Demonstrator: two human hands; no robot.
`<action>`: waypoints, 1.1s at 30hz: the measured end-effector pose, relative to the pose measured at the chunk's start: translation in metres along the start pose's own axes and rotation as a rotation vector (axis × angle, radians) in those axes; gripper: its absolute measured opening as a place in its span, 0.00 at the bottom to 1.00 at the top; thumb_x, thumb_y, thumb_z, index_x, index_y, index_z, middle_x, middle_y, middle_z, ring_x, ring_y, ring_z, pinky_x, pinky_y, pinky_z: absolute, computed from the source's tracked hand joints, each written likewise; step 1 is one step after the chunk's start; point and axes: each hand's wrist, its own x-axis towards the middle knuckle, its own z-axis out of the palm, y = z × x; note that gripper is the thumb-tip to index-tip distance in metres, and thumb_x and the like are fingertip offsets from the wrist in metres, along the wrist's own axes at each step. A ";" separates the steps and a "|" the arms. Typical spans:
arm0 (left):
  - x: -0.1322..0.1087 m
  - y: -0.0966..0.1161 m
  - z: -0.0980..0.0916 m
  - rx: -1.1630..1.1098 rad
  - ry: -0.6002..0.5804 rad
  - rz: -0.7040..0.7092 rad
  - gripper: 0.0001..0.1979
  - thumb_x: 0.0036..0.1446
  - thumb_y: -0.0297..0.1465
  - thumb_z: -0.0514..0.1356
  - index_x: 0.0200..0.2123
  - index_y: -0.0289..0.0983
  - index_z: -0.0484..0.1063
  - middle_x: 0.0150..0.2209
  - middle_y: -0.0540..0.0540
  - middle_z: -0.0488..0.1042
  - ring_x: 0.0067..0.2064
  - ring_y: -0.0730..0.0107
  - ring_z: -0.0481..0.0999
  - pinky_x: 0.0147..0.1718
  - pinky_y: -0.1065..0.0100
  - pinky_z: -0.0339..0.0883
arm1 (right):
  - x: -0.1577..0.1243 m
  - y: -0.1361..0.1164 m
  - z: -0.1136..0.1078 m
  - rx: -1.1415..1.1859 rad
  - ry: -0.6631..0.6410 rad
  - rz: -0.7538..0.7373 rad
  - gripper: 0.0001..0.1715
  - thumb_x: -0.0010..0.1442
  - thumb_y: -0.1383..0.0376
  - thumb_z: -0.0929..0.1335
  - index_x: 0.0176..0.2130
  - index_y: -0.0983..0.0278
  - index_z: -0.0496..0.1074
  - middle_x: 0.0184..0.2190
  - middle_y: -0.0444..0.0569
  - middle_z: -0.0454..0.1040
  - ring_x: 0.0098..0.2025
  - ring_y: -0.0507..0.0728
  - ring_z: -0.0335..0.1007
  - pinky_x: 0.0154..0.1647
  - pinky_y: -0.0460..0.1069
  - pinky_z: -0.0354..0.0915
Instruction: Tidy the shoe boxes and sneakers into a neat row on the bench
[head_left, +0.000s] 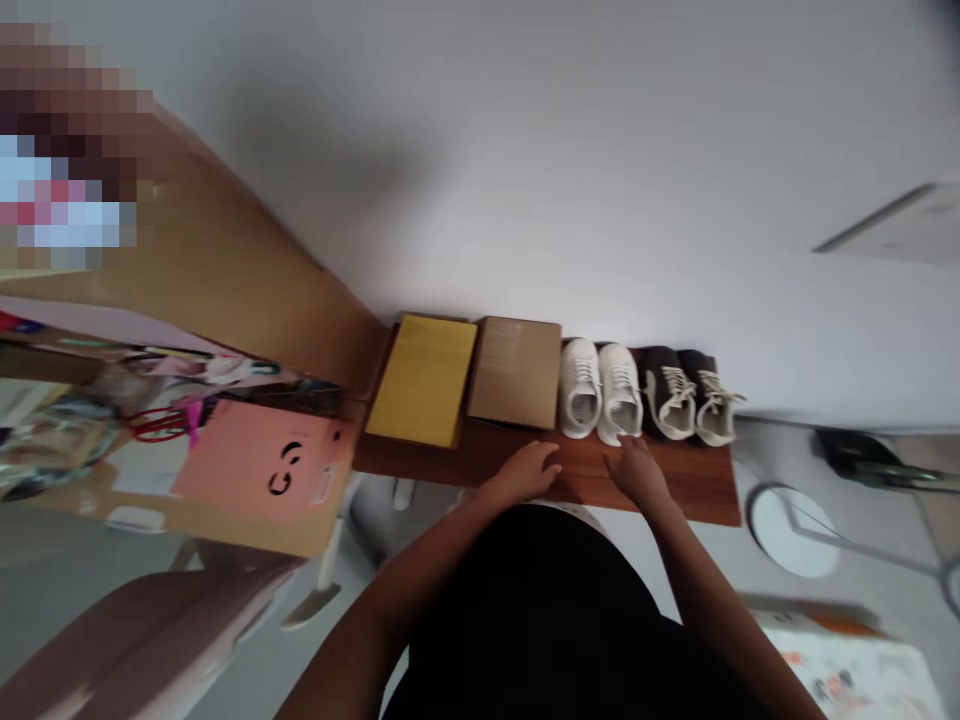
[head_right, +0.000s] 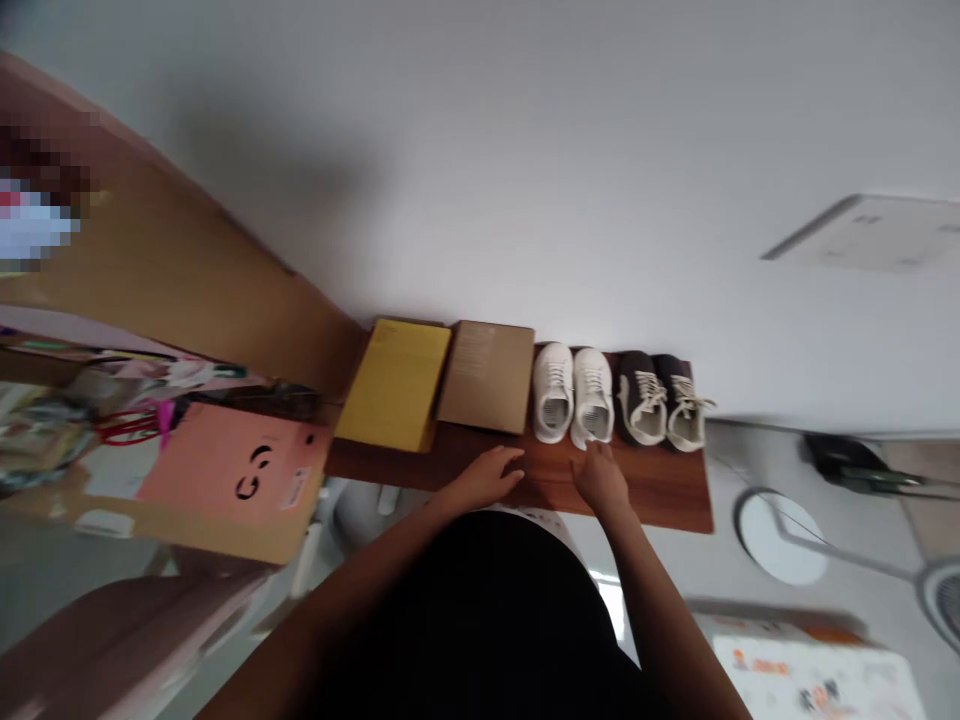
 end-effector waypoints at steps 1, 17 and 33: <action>0.019 0.015 0.013 -0.006 0.030 0.013 0.24 0.64 0.33 0.57 0.62 0.35 0.68 0.60 0.37 0.73 0.62 0.59 0.71 0.61 0.60 0.64 | 0.005 0.004 -0.005 -0.074 -0.032 0.023 0.19 0.60 0.62 0.68 0.50 0.68 0.72 0.49 0.66 0.75 0.50 0.69 0.75 0.50 0.60 0.70; 0.144 0.044 0.058 -0.142 0.298 -0.356 0.12 0.62 0.29 0.56 0.46 0.37 0.75 0.43 0.44 0.81 0.47 0.64 0.79 0.49 0.65 0.68 | 0.054 0.063 -0.003 0.522 -0.008 0.265 0.20 0.67 0.55 0.59 0.48 0.64 0.71 0.37 0.52 0.77 0.41 0.60 0.74 0.45 0.52 0.69; 0.142 0.100 0.119 -0.208 0.358 -0.139 0.20 0.61 0.27 0.56 0.57 0.36 0.70 0.57 0.35 0.73 0.55 0.58 0.76 0.59 0.57 0.68 | 0.016 0.135 -0.026 0.436 0.304 0.251 0.25 0.65 0.62 0.61 0.59 0.66 0.68 0.58 0.65 0.68 0.59 0.66 0.68 0.52 0.60 0.71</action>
